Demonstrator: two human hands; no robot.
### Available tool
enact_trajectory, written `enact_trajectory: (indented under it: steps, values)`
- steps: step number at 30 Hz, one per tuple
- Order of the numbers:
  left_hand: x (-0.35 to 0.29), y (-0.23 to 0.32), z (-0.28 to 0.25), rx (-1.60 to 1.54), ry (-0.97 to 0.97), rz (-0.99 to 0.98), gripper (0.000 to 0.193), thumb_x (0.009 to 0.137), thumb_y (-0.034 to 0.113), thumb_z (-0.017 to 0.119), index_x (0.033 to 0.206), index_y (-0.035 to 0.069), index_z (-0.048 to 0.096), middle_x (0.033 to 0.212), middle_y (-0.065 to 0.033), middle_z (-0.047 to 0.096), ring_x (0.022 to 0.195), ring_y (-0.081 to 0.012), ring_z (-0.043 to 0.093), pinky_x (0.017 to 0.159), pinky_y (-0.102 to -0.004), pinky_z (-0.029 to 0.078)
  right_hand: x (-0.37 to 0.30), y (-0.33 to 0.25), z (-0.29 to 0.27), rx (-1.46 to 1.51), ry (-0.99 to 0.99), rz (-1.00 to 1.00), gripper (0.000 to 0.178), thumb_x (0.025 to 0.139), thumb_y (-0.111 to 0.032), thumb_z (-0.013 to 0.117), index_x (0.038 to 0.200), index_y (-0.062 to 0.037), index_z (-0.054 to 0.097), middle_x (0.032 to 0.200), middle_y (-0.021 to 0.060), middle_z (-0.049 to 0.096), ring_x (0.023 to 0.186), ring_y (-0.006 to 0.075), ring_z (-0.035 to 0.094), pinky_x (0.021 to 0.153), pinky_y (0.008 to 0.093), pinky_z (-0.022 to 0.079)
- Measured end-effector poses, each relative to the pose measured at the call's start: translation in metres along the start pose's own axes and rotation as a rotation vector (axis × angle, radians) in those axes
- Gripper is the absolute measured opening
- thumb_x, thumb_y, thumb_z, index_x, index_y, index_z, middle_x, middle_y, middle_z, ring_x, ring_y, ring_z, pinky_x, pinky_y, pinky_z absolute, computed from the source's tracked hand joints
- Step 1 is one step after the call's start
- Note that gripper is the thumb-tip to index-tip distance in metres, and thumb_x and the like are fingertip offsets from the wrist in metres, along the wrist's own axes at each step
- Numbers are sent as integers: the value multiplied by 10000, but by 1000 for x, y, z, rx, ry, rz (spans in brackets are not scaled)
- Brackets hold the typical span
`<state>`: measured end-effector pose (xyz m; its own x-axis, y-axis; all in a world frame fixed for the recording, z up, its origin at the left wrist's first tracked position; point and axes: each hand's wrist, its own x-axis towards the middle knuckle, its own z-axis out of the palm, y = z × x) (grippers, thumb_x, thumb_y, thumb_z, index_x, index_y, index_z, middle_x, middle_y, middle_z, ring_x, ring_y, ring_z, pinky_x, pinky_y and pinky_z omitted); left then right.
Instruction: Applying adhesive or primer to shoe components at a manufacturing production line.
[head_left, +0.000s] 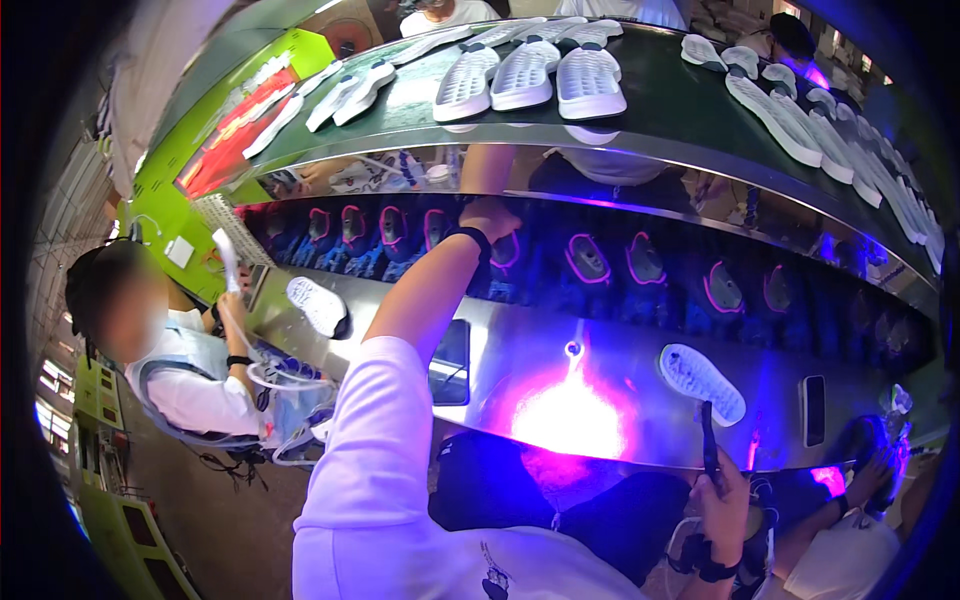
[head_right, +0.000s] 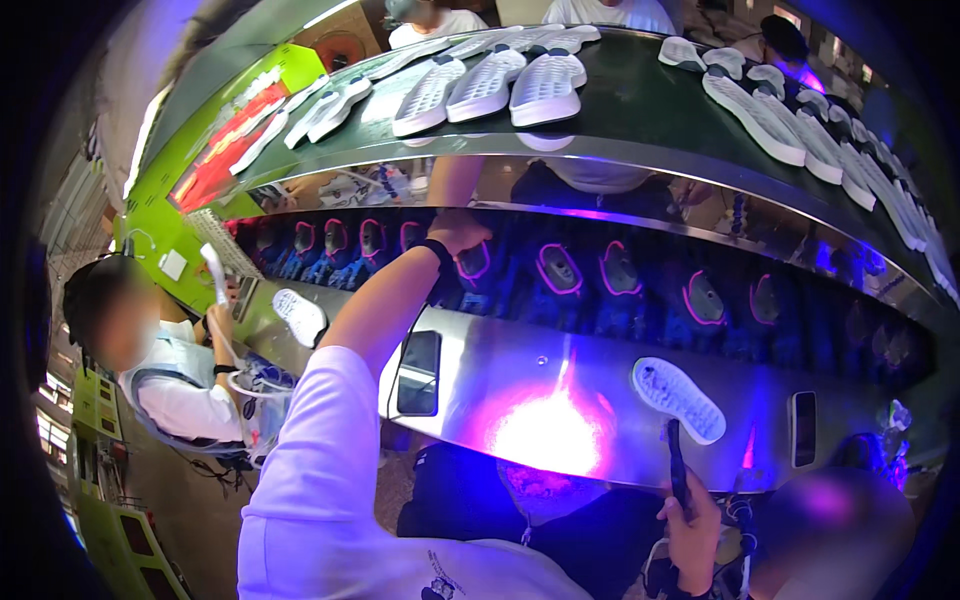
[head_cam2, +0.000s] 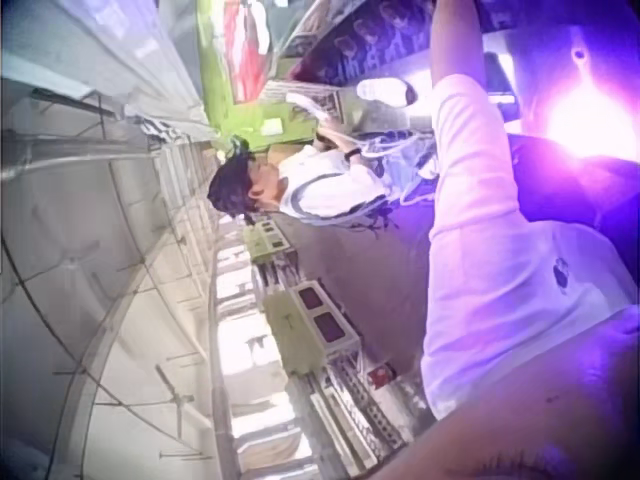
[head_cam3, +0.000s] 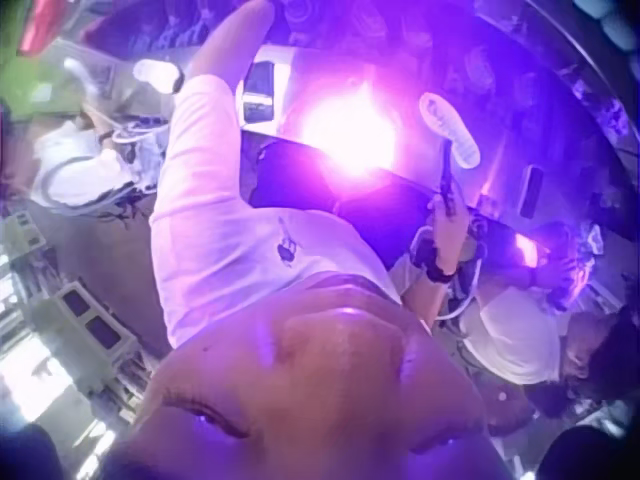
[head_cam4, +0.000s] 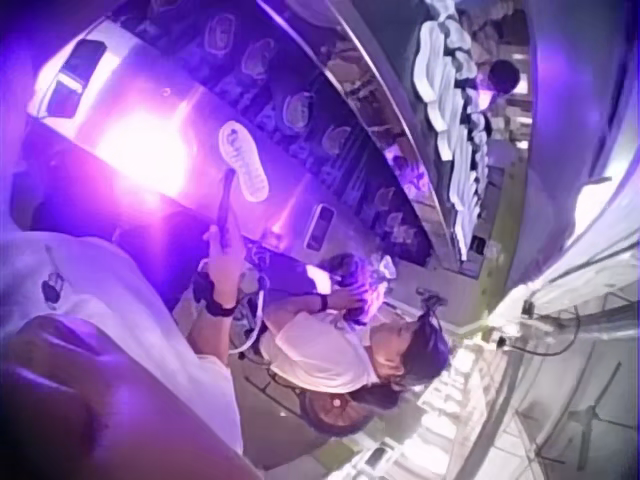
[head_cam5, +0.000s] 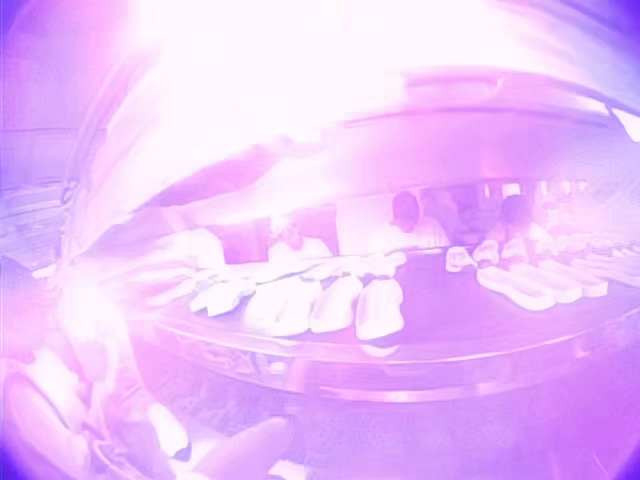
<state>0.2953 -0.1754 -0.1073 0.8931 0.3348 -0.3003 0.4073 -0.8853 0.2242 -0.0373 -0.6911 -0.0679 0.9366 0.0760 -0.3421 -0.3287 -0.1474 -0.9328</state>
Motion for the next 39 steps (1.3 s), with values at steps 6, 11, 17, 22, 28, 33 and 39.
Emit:
enact_trajectory:
  steps: [6,11,17,22,28,33,39]
  values:
    - [52,-13,46,180,285,-80,368,866,302,610,1166,117,718,1166,-130,733,1071,-312,718,911,-447,568,7,40,-4,-165,129,66,522,901,115,559,1413,17,538,1006,80,688,668,91,582,581,227,487]
    - [38,65,77,-86,659,494,360,819,284,607,1104,91,712,1098,-171,716,994,-472,659,931,-508,510,26,48,6,-74,199,132,500,906,107,559,1397,16,537,993,66,681,626,73,536,530,220,427]
    - [-17,145,153,-571,649,-146,972,666,255,800,1488,25,336,1426,-314,401,1395,-471,340,1181,-527,272,40,15,30,-106,151,-10,471,924,96,541,1387,10,552,991,54,668,668,66,543,595,219,460]
    - [-8,124,151,-489,877,252,764,629,44,667,1375,21,503,1184,-297,552,1109,-473,530,979,-535,433,26,22,20,-49,129,-45,482,916,99,544,1393,33,545,976,70,684,669,77,562,611,229,481]
    - [31,64,112,-340,534,148,648,736,168,718,1330,-5,527,1251,-294,553,1175,-475,531,1081,-541,381,28,41,11,-12,111,3,497,901,104,570,1389,9,563,980,72,694,666,83,571,603,236,494]
    - [-5,175,131,92,753,300,612,811,359,703,1264,-37,591,1342,-281,556,1334,-483,446,1156,-495,330,23,54,-11,-19,204,-25,479,898,102,583,1369,14,573,943,85,697,657,96,602,595,252,506]
    - [10,233,194,180,295,27,606,832,433,680,1348,123,609,1280,-202,646,1251,-385,565,1060,-505,429,12,55,-11,-56,228,-78,494,896,96,585,1384,22,560,1007,86,726,683,80,617,621,239,520]
